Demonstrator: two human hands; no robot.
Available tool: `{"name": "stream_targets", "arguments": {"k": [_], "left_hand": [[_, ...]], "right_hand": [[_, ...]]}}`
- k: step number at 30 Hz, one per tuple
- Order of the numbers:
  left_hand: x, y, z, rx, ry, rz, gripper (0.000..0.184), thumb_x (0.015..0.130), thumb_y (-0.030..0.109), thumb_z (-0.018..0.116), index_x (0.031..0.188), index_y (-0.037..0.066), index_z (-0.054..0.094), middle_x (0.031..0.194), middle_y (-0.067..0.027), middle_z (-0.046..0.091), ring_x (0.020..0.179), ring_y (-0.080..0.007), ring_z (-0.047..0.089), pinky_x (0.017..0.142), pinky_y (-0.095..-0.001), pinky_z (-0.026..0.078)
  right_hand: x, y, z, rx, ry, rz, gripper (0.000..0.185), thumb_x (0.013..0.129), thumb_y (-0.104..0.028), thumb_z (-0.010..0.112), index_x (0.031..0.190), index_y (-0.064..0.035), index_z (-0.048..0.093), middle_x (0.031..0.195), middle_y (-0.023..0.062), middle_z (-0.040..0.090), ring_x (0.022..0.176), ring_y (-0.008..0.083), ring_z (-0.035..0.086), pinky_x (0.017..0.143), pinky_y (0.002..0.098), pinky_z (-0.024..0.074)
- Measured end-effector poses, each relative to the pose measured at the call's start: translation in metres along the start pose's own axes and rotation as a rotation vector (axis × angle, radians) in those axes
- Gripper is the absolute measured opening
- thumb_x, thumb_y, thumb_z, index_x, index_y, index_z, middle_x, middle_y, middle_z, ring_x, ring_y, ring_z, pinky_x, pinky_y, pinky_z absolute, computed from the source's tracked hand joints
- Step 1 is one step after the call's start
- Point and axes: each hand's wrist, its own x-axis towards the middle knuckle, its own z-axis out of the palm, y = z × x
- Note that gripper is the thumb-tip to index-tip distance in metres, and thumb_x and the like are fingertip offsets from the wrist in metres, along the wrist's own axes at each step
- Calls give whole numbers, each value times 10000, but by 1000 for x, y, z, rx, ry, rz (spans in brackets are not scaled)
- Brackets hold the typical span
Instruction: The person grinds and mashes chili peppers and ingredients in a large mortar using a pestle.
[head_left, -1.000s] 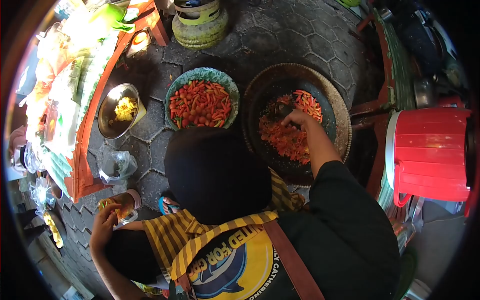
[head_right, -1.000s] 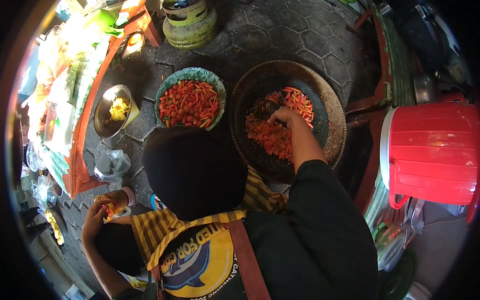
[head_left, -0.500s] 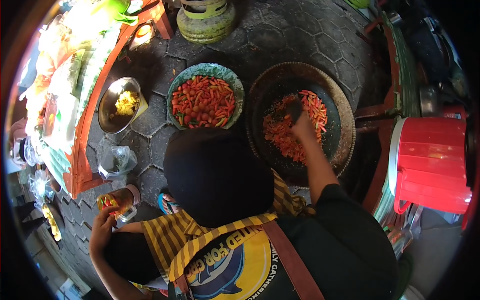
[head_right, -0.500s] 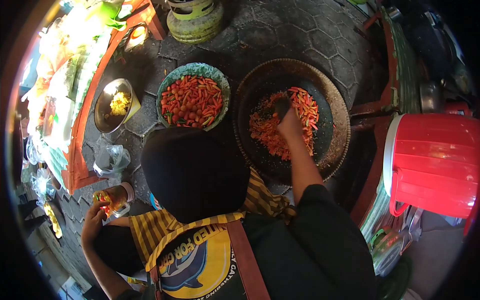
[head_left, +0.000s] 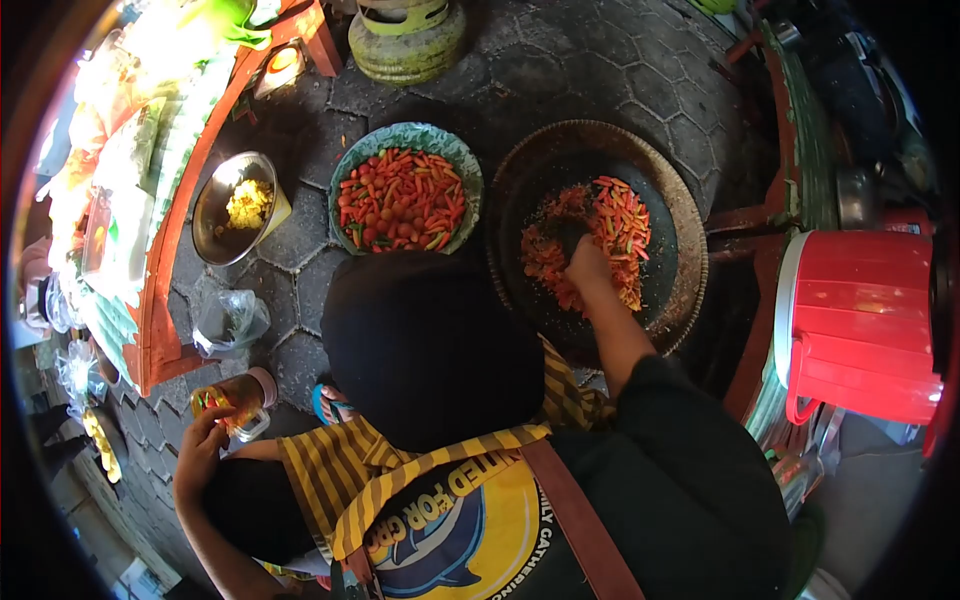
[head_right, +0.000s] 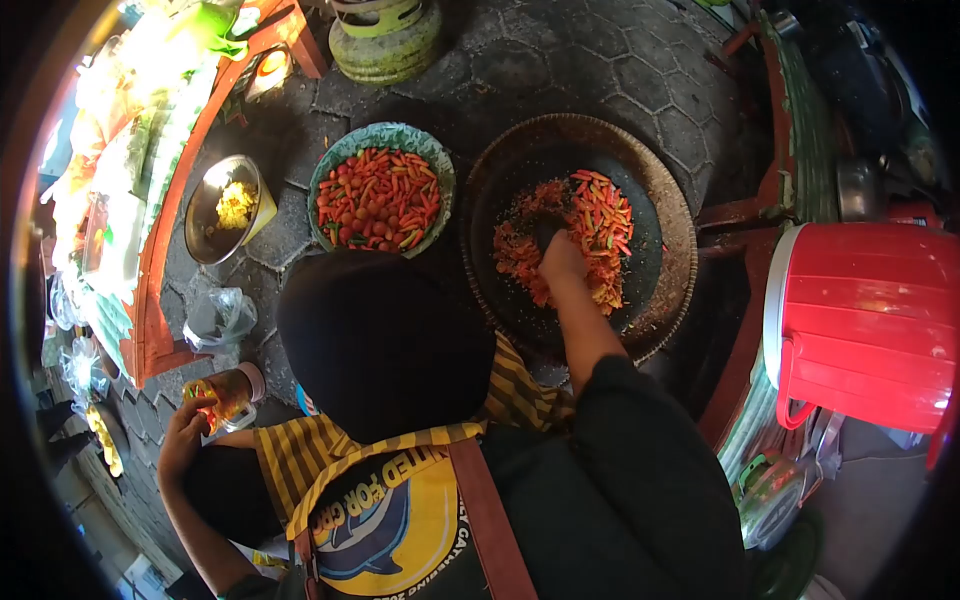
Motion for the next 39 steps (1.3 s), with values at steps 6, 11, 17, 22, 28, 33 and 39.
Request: {"name": "stream_targets", "arguments": {"k": [6, 11, 17, 22, 28, 33, 39], "left_hand": [[2, 7, 2, 48, 4, 70, 285, 856, 82, 433, 1084, 15, 591, 699, -4, 496, 638, -84, 461, 601, -224, 384], [-4, 4, 1, 55, 9, 18, 287, 850, 74, 433, 1080, 7, 590, 701, -2, 496, 634, -86, 460, 601, -223, 383], [1, 5, -1, 20, -2, 89, 281, 858, 76, 439, 1086, 9, 589, 695, 8, 476, 631, -82, 449, 588, -222, 370], [-7, 0, 1, 10, 32, 57, 270, 873, 84, 445, 1094, 23, 588, 686, 17, 458, 636, -77, 439, 597, -220, 376], [-4, -2, -1, 8, 18, 70, 277, 866, 72, 438, 1094, 18, 586, 704, 9, 488, 640, -79, 444, 599, -222, 382], [-4, 5, 2, 39, 30, 88, 279, 861, 70, 438, 1091, 13, 587, 704, 7, 492, 642, -80, 450, 597, -222, 384], [-8, -4, -1, 53, 28, 53, 283, 863, 78, 435, 1092, 8, 586, 682, 12, 480, 645, -78, 454, 597, -221, 385]], "right_hand": [[51, 5, -73, 23, -606, 58, 465, 658, -139, 705, 1044, 48, 525, 960, 185, 645, 879, 333, 633, 750, 408, 492], [-1, -7, -20, -25, 4, -13, 474, 650, -121, 702, 1056, 47, 524, 998, 217, 627, 938, 342, 618, 782, 425, 498], [47, 18, -58, 431, -613, 168, 351, 682, -79, 678, 996, 29, 563, 742, 136, 617, 590, 177, 605, 490, 346, 456], [23, 29, -104, 668, -220, 310, 105, 658, -64, 655, 641, -6, 570, 527, 62, 520, 419, 118, 471, 383, 310, 349], [24, 31, -55, 719, -255, 395, 124, 701, -95, 650, 691, -24, 549, 530, 30, 482, 410, 95, 408, 382, 263, 298], [8, 13, -76, 964, -590, 351, 159, 725, -111, 663, 803, -28, 552, 576, 15, 478, 404, 75, 366, 375, 238, 254], [8, 14, -108, 120, -55, -156, 422, 648, -176, 735, 1015, -26, 590, 866, 143, 641, 711, 229, 635, 605, 354, 509]]}}
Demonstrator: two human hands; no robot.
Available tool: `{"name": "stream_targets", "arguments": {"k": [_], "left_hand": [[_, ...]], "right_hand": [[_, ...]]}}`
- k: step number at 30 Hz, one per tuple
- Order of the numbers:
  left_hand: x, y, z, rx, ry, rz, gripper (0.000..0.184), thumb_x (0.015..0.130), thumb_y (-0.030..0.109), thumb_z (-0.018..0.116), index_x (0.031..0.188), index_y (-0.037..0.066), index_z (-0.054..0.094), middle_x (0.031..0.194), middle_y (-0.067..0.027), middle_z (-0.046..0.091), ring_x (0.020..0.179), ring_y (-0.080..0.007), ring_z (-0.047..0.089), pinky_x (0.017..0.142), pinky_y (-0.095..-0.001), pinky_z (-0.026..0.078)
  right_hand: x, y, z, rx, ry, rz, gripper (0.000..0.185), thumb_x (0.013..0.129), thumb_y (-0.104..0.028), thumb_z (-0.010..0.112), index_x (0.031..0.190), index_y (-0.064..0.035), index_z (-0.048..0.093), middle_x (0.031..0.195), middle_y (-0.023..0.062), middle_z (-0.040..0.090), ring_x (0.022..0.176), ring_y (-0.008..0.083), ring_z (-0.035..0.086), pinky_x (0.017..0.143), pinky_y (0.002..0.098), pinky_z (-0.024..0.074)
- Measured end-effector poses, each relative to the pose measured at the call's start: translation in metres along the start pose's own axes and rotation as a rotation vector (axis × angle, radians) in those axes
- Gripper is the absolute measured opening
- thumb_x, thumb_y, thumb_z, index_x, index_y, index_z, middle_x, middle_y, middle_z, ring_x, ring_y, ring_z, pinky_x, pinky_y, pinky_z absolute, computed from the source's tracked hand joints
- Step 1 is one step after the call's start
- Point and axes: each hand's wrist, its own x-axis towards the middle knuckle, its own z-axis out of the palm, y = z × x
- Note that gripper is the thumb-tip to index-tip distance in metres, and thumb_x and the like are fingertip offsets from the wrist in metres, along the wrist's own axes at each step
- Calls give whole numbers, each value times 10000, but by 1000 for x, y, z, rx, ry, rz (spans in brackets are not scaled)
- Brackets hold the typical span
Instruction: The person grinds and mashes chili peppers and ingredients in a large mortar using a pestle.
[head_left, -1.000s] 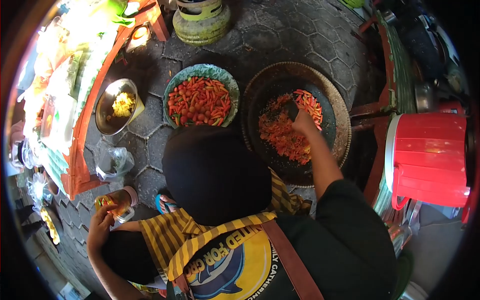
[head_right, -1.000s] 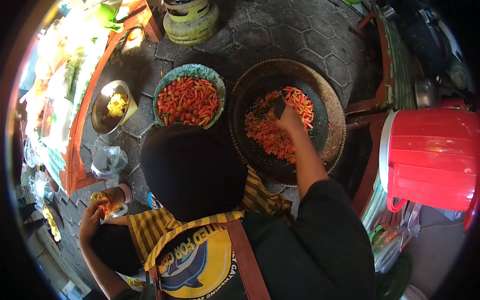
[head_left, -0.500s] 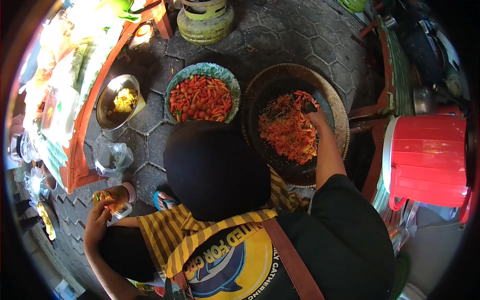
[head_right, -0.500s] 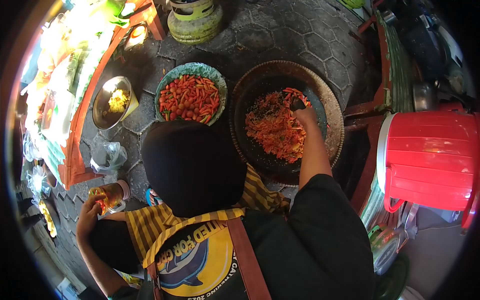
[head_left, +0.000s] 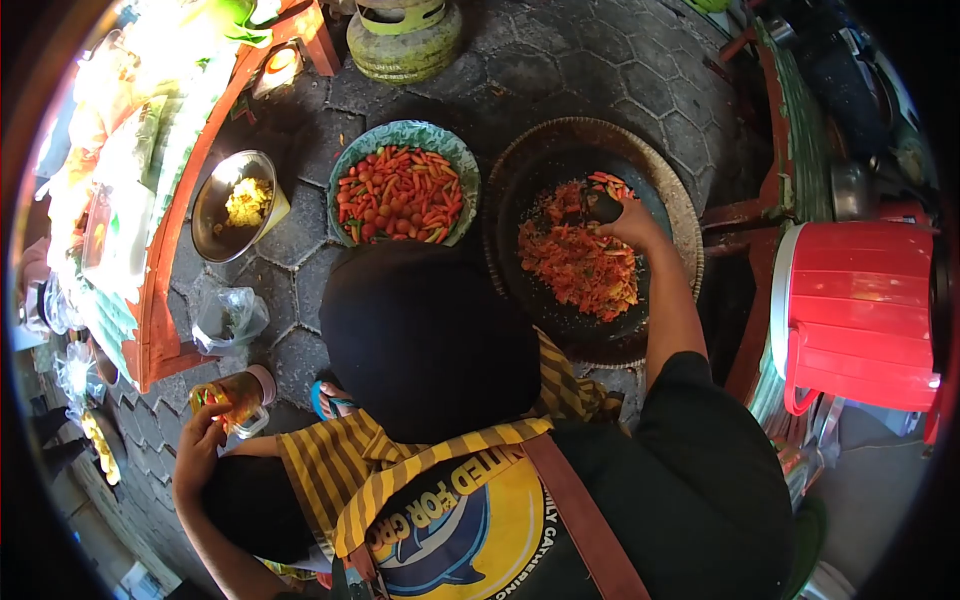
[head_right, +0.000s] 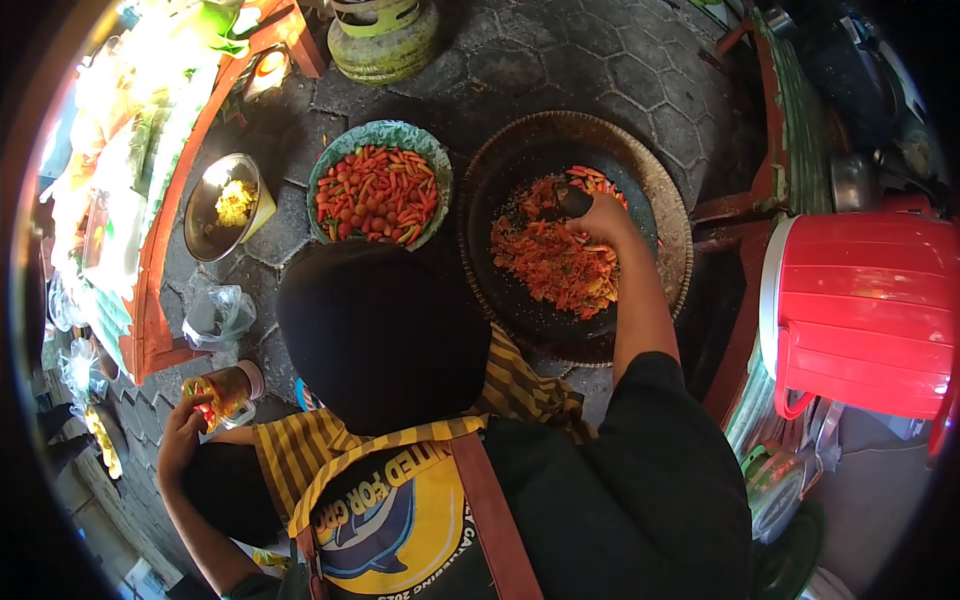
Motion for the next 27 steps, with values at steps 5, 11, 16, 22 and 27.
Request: {"name": "stream_targets", "arguments": {"k": [5, 11, 16, 22, 27], "left_hand": [[2, 3, 2, -54, -7, -34, 279, 865, 79, 436, 1089, 7, 585, 687, 13, 477, 649, -75, 455, 595, -221, 386], [9, 8, 1, -20, -31, 30, 270, 864, 85, 444, 1080, 8, 586, 706, 11, 488, 645, -77, 452, 596, -216, 379], [6, -1, -1, -37, -14, -5, 270, 861, 88, 446, 1077, 12, 590, 697, 11, 489, 635, -75, 450, 585, -219, 377], [14, 0, 1, -25, -27, 43, 262, 857, 89, 452, 1066, 14, 592, 698, 7, 494, 639, -79, 460, 596, -222, 389], [9, 4, 3, -35, -6, 24, 248, 860, 87, 453, 1047, 11, 596, 710, 1, 510, 649, -84, 476, 596, -232, 397]], "right_hand": [[13, -1, 78, -413, -232, 70, 516, 570, -178, 777, 1007, 36, 604, 1003, 174, 638, 896, 312, 630, 767, 406, 503], [17, -1, 11, -244, -457, 36, 408, 570, -112, 785, 914, 49, 638, 946, 199, 644, 885, 287, 637, 718, 394, 504], [-6, -7, 29, -335, -346, 68, 354, 584, -108, 770, 884, 37, 647, 867, 195, 654, 845, 266, 653, 708, 388, 513], [30, 0, 52, -394, -316, 40, 261, 605, -90, 748, 818, 32, 658, 861, 194, 656, 815, 274, 655, 672, 393, 516], [-1, -22, -10, -304, -490, 123, 252, 653, -91, 711, 873, 12, 646, 893, 161, 662, 796, 285, 649, 654, 408, 501]]}}
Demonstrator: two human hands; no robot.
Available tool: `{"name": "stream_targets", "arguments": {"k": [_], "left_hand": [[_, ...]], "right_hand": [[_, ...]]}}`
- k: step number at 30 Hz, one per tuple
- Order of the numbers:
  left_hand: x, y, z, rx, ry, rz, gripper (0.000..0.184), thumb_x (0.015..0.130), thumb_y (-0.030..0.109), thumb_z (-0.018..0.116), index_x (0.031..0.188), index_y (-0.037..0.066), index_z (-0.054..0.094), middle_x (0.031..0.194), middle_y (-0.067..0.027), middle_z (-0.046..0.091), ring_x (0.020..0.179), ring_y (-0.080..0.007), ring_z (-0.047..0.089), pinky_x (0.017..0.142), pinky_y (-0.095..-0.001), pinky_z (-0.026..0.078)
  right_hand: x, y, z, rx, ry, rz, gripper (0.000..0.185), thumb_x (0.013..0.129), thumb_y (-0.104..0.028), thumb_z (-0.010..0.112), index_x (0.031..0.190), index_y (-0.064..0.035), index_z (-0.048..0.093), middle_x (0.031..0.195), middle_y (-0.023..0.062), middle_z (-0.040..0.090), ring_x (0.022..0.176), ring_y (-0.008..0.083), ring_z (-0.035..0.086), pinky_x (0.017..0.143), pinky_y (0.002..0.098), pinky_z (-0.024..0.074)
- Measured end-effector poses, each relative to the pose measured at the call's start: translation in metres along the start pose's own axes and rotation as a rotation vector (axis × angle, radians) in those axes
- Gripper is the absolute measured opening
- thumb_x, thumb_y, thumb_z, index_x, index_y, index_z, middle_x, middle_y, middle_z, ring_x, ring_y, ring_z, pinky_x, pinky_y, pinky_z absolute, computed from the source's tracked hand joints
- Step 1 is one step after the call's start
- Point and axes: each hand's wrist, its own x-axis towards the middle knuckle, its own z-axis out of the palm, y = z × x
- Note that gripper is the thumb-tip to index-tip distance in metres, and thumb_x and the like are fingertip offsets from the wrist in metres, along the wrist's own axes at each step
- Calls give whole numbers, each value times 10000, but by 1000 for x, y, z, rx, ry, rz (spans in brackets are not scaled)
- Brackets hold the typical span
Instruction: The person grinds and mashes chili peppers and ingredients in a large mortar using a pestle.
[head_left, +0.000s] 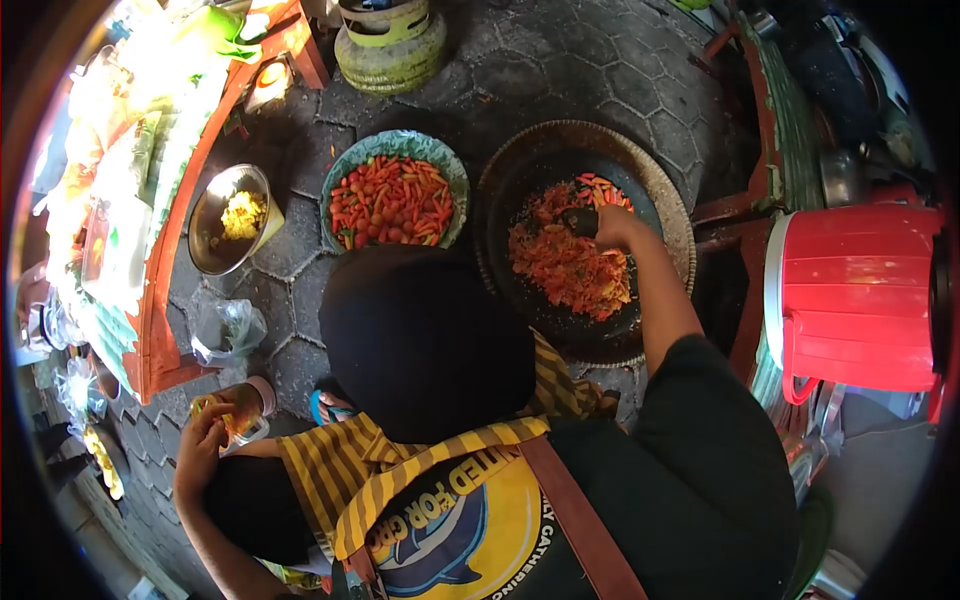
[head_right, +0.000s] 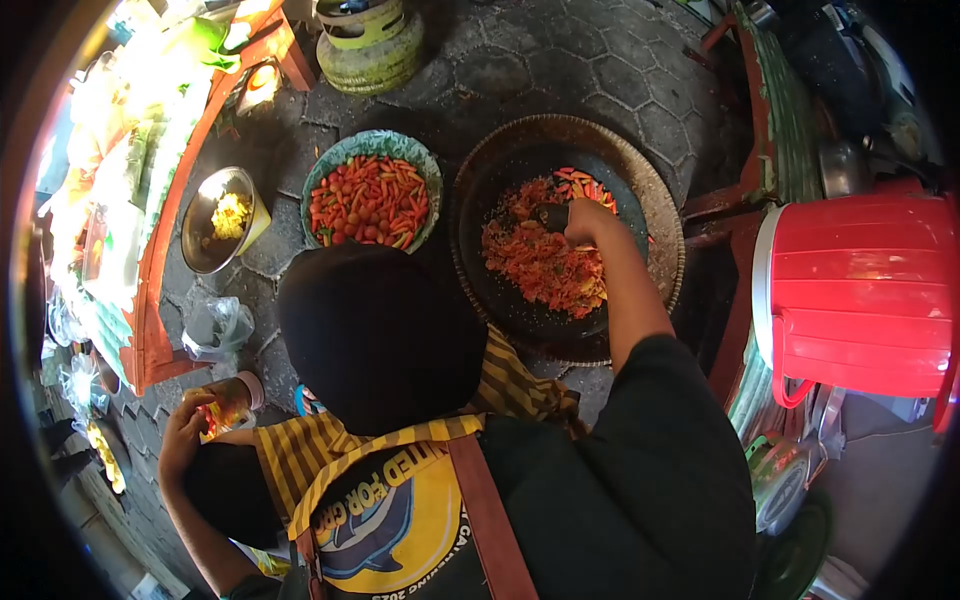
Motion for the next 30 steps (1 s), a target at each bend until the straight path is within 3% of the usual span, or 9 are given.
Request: {"name": "stream_targets", "arguments": {"k": [2, 6, 9, 11, 15, 17, 23, 25, 30], "left_hand": [[-4, -6, -5, 29, -21, -17, 248, 862, 86, 450, 1049, 10, 595, 709, 1, 508, 644, -83, 472, 593, -232, 395], [4, -11, -3, -27, -49, -23, 249, 869, 88, 447, 1056, 7, 590, 714, 0, 506, 634, -81, 464, 587, -233, 392], [5, 4, 0, -17, -50, 2, 252, 874, 92, 446, 1066, 6, 585, 725, -1, 503, 638, -80, 462, 597, -228, 390], [5, 9, -2, 8, -43, 48, 255, 874, 93, 447, 1071, 6, 583, 733, -2, 505, 646, -80, 462, 603, -227, 391], [-2, -6, -2, 12, -30, -14, 264, 873, 90, 446, 1086, 8, 578, 746, -5, 506, 659, -80, 464, 613, -224, 394], [-2, -6, -4, -11, -41, -40, 264, 874, 92, 444, 1086, 8, 578, 745, -6, 508, 664, -81, 469, 614, -226, 396], [8, 4, -1, 21, -59, 30, 255, 878, 97, 441, 1068, 4, 583, 738, -7, 514, 645, -84, 478, 599, -224, 399], [11, 5, -2, 18, -49, 52, 252, 878, 98, 441, 1062, 3, 585, 739, -9, 517, 636, -84, 478, 593, -223, 399], [6, 5, -3, 35, -75, 25, 257, 878, 106, 447, 1071, 3, 581, 734, -7, 509, 630, -82, 474, 586, -224, 396]], "right_hand": [[-10, -8, 25, -43, 339, -32, 305, 698, -115, 676, 967, 12, 611, 913, 168, 657, 848, 277, 649, 690, 404, 513], [60, -26, 98, 2, 506, 156, 309, 694, -136, 667, 954, 22, 611, 913, 180, 653, 861, 278, 648, 701, 406, 518], [68, -3, 58, 65, 320, 16, 298, 689, -110, 666, 945, 31, 608, 908, 197, 649, 872, 301, 644, 713, 410, 517], [67, 13, 25, 354, -70, 78, 281, 681, -84, 664, 932, 30, 608, 926, 214, 644, 890, 334, 636, 734, 413, 517], [18, 3, 29, 147, 163, -29, 302, 674, -67, 668, 950, 33, 597, 939, 218, 640, 909, 352, 628, 756, 420, 514], [31, -9, 72, 143, 578, -5, 356, 677, -89, 673, 999, 35, 583, 982, 211, 634, 920, 344, 626, 779, 421, 508], [73, 2, 54, 38, 317, 5, 353, 650, -84, 667, 977, 28, 594, 869, 220, 647, 818, 348, 647, 647, 420, 508], [41, 2, 12, 185, -107, 56, 362, 667, -137, 693, 996, -2, 625, 999, 182, 640, 900, 298, 637, 744, 417, 513], [21, -12, 56, -154, 234, -37, 482, 621, -157, 718, 1057, -9, 575, 1019, 168, 633, 921, 305, 630, 747, 420, 517]]}}
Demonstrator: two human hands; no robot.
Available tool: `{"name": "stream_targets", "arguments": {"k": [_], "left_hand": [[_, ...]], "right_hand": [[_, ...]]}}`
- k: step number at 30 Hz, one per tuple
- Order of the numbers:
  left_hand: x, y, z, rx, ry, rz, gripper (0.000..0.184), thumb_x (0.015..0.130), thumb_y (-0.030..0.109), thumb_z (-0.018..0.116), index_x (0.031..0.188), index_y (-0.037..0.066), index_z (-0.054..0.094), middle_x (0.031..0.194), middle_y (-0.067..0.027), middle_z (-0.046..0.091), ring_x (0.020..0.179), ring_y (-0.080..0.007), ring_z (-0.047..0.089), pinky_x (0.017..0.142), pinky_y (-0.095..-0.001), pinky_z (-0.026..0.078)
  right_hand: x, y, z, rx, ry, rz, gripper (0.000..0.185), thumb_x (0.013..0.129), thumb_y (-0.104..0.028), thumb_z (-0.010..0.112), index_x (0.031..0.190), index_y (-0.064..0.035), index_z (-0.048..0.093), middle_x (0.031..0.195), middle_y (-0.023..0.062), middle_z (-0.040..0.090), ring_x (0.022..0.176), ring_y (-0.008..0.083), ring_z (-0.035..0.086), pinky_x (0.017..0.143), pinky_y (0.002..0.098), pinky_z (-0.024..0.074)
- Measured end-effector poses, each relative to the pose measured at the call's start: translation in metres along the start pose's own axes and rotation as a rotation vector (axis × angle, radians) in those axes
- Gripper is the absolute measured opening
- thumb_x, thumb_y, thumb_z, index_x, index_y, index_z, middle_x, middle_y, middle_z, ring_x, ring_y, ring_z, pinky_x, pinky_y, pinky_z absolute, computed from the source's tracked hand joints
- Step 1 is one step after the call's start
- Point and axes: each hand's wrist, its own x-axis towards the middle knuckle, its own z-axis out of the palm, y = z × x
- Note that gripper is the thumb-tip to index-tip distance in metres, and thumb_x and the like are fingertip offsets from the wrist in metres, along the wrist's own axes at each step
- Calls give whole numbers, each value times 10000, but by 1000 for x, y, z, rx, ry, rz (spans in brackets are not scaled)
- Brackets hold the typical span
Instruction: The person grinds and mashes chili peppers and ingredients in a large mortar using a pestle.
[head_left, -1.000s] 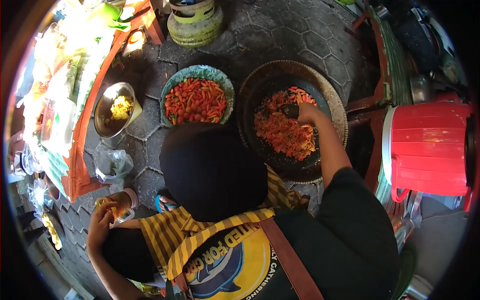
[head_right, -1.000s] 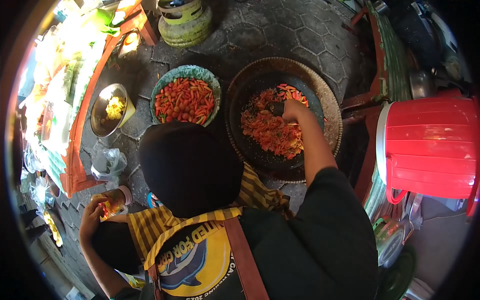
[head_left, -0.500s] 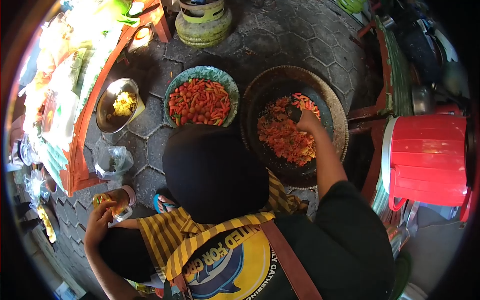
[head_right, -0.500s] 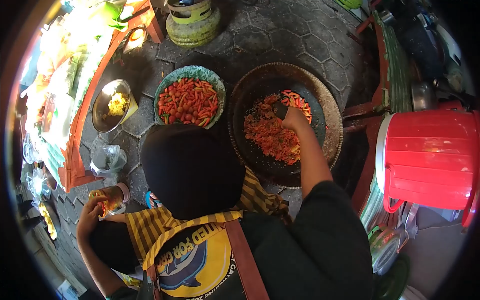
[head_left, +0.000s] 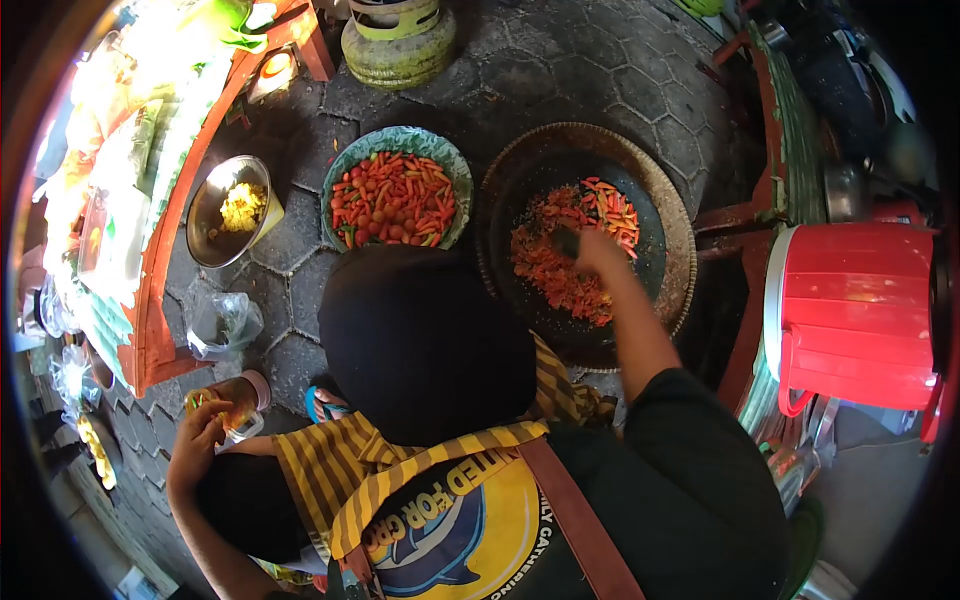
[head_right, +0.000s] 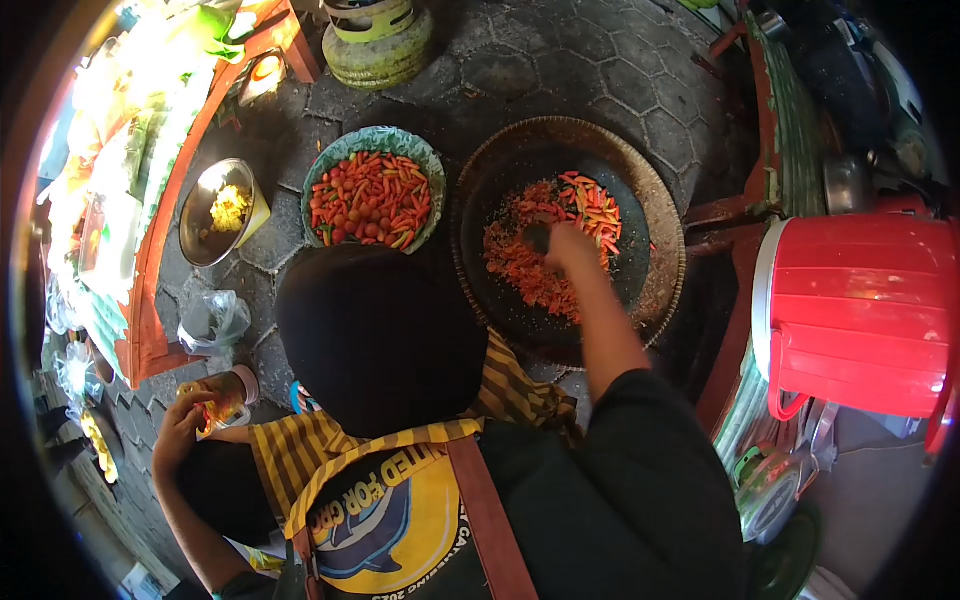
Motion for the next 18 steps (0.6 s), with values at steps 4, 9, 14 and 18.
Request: {"name": "stream_targets", "arguments": {"k": [4, 9, 14, 18], "left_hand": [[3, -4, 2, -3, -2, -13, 258, 878, 111, 451, 1075, 6, 580, 738, -5, 509, 637, -83, 467, 589, -227, 392], [4, -7, 1, -27, 1, 23, 253, 877, 109, 450, 1068, 6, 580, 736, -3, 503, 637, -84, 463, 589, -224, 387], [-2, -3, 3, -22, -8, -67, 253, 876, 104, 447, 1066, 5, 581, 718, 2, 500, 634, -78, 461, 597, -220, 385], [5, -3, 1, -21, -9, -22, 256, 877, 104, 445, 1071, 6, 581, 704, 1, 499, 634, -78, 470, 594, -220, 389]], "right_hand": [[22, -1, 20, 122, -137, 63, 390, 559, -102, 740, 909, 19, 616, 872, 187, 655, 807, 304, 650, 668, 385, 519], [20, 22, -36, 109, -231, -7, 401, 577, -95, 746, 937, 26, 618, 925, 191, 651, 847, 307, 640, 707, 398, 513], [17, -13, 38, 262, 160, 119, 569, 699, -173, 687, 1207, -19, 481, 1084, 199, 607, 998, 330, 598, 819, 427, 495], [45, 1, 24, 185, -61, 95, 417, 681, -118, 674, 1070, 1, 582, 1030, 203, 628, 949, 311, 624, 780, 413, 511]]}}
